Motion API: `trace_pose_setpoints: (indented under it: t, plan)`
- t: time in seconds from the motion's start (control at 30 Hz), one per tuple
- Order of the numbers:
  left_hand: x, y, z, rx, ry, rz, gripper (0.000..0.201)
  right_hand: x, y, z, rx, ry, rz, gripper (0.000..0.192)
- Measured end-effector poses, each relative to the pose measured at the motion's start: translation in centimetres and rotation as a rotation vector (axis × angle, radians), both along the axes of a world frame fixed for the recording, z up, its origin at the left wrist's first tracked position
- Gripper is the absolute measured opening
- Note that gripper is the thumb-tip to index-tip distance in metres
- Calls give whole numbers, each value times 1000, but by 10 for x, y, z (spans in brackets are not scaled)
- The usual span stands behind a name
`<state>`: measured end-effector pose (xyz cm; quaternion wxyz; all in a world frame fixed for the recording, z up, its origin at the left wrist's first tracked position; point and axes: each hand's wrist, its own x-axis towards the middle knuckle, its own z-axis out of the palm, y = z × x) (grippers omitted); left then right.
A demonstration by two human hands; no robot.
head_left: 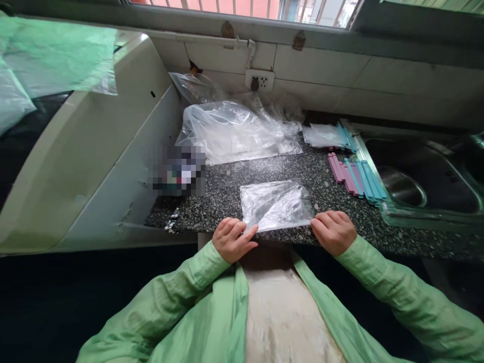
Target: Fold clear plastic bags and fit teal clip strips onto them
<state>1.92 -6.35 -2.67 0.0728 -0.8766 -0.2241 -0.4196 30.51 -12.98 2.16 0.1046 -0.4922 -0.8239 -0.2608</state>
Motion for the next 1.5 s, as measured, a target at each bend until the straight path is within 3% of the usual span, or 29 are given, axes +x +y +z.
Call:
trace_pose_setpoints:
  t: [0.17, 0.3, 0.5, 0.7, 0.9, 1.03, 1.2, 1.27, 1.33, 1.43, 1.5]
  plan:
    - [1, -3, -1, -16, 33, 20, 19, 7, -5, 1, -70, 27, 71, 14]
    - [-3, -5, -2, -22, -38, 34, 27, 17, -4, 13, -203, 106, 120, 9]
    - [3, -3, 2, 24, 42, -67, 23, 6, 46, 32, -283, 371, 244, 10]
    - [11, -3, 6, 9, 114, -88, 11, -28, 111, 6, -484, 317, 325, 14]
    - [8, -1, 3, -15, 83, -134, 8, 1, 130, -9, -461, 220, 147, 12]
    - [9, 2, 5, -10, 71, -158, 10, 14, 110, 5, -305, 260, 124, 13]
    - [14, 0, 16, -11, 64, -170, 7, -32, 42, 22, -153, 269, 303, 19]
    - [19, -3, 21, -9, 56, -176, 6, -54, 20, 19, -84, 238, 317, 26]
    - [23, -6, 25, -8, 48, -181, 7, -68, 9, 13, -73, 196, 296, 22]
    - [25, -8, 28, -28, 25, -212, 7, -71, 7, 4, -78, 168, 285, 12]
    - [20, -3, 29, -62, 14, -260, 19, -63, 9, 2, -68, 192, 312, 14]
